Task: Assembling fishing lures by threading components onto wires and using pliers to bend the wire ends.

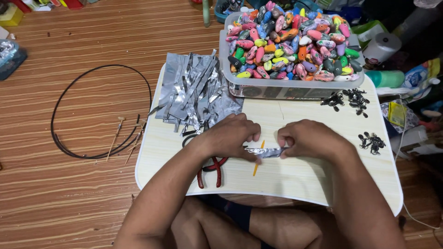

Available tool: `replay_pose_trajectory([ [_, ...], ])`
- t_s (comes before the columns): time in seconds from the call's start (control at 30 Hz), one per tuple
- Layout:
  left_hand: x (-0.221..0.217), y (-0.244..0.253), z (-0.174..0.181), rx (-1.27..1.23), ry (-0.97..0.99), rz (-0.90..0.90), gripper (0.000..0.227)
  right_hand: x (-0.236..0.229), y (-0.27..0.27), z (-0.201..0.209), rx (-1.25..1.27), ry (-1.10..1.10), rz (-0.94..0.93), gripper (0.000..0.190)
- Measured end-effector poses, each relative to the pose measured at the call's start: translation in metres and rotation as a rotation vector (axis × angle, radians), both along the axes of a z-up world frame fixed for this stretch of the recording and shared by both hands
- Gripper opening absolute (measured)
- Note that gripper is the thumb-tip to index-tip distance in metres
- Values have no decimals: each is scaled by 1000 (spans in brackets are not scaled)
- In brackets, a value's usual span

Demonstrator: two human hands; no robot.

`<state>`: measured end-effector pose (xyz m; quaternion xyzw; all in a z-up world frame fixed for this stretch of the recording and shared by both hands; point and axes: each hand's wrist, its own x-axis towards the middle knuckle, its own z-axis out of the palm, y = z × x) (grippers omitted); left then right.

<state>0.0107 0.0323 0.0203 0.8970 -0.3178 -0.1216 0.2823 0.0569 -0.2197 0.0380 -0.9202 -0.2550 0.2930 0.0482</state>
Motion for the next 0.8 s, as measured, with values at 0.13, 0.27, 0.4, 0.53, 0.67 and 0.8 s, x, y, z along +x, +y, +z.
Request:
replay_pose_trajectory([
  [0.13,2,2,-4,-59,-55,41,33,3,-3,16,45,-33,-41,19],
  [0.27,3,1,-9,-41,-165,85,39,8,-8,16,157,-43,-93,18],
  [0.4,5,-4,-20,28,-175,22,36,10,-7,11,169,15,-73,23],
  [0.53,5,-5,-26,56,-193,24,28,9,-7,4,147,22,-47,17],
  [0.67,1,-8,-16,51,-198,51,48,10,-8,0,145,36,-38,13],
  [0.8,2,-11,-28,121,-284,96,83,14,-15,-3,165,46,-87,9],
])
